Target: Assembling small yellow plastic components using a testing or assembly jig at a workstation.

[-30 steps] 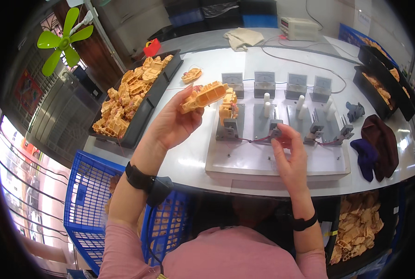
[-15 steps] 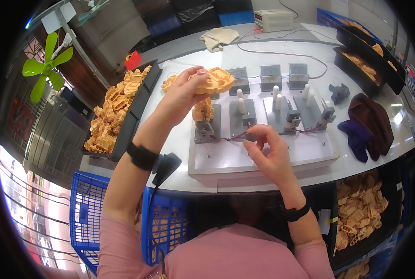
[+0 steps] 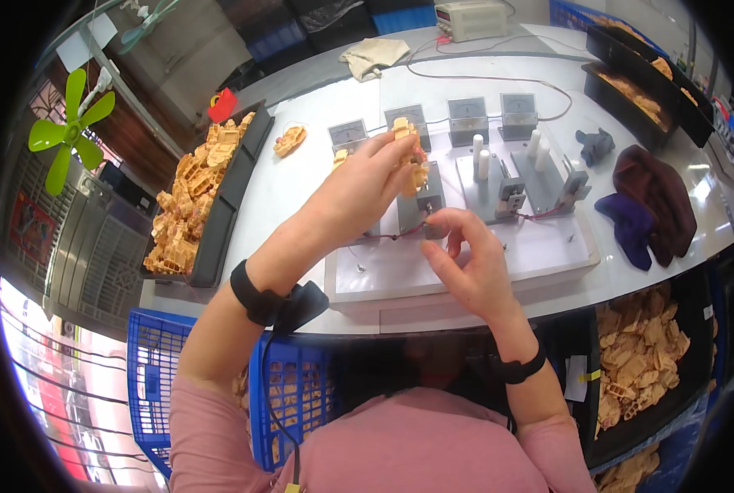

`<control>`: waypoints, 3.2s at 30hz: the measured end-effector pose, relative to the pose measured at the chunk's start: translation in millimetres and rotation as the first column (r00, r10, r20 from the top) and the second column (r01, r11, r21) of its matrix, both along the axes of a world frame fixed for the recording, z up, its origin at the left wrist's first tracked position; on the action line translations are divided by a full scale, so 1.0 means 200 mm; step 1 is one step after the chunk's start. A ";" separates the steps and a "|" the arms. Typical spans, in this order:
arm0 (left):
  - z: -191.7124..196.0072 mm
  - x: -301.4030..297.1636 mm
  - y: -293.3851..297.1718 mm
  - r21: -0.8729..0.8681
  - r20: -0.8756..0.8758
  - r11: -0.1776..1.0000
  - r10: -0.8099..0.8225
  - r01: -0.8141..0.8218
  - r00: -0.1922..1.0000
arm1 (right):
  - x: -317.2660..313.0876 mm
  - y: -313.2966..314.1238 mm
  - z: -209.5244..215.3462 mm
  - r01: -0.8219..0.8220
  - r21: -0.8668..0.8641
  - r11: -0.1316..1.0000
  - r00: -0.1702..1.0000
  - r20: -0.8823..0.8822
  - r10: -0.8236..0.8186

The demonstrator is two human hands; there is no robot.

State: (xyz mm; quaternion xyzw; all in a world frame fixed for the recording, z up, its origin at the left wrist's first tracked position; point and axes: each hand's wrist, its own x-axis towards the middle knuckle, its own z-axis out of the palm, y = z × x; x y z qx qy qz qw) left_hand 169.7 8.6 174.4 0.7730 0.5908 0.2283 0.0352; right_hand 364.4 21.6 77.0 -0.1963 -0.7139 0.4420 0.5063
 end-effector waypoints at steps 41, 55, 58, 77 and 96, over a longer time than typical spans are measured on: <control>-0.86 -0.58 -0.87 0.073 0.025 0.756 0.650 -0.650 0.759 | -0.07 -0.02 -0.05 0.129 0.326 0.936 0.923 0.306 -0.234; -0.92 -0.56 -0.76 0.038 -0.165 0.648 0.755 -0.761 0.635 | -0.04 -0.02 -0.03 -0.078 0.316 0.945 0.865 0.493 -0.094; -0.91 -0.55 -0.78 0.149 -0.217 0.615 0.784 -0.774 0.581 | -0.05 -0.03 -0.05 -0.091 0.360 0.929 0.863 0.494 -0.107; -0.89 -0.88 -3.04 -0.850 -0.263 -0.128 0.943 -0.511 0.202 | 0.00 0.26 -0.17 -0.133 0.431 0.893 0.743 0.639 -0.198; -1.47 -0.66 -3.24 -0.823 -0.238 -0.012 0.915 -0.568 0.325 | -0.03 0.24 -0.18 -0.060 0.477 0.877 0.790 0.560 -0.251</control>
